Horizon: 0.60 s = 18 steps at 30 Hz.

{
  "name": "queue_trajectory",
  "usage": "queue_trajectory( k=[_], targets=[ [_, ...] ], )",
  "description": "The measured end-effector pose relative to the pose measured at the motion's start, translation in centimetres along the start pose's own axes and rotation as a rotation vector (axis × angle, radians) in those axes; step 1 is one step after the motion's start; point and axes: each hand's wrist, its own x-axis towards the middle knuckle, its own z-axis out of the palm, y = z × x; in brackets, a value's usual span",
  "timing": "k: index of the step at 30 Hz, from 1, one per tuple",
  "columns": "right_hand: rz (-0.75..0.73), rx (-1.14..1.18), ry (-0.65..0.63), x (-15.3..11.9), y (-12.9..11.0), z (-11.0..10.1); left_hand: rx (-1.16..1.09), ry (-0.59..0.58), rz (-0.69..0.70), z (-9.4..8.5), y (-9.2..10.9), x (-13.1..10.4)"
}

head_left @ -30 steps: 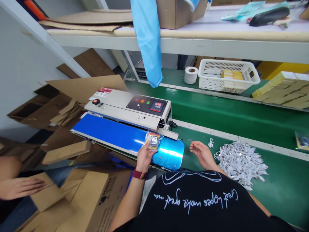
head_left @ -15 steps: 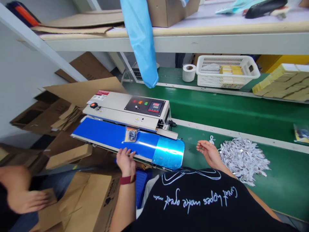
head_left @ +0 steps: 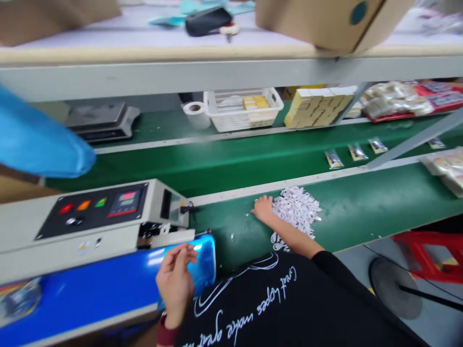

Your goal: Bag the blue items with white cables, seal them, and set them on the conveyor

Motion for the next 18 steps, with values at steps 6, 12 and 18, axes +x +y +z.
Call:
queue_trajectory(
  k=[6, 12, 18],
  targets=[
    [-0.078, -0.006, -0.032, 0.8, -0.5, 1.4, 0.070, -0.288, -0.235, 8.3, -1.9, -0.4],
    [-0.221, 0.127, 0.166, -1.4, 2.0, 0.0, 0.111, -0.538, -0.260, 18.0, -3.4, 0.8],
    [0.223, 0.347, 0.847, -7.3, 20.4, -0.1, 0.275, -0.686, -0.284, 30.3, -10.1, 4.9]
  ],
)
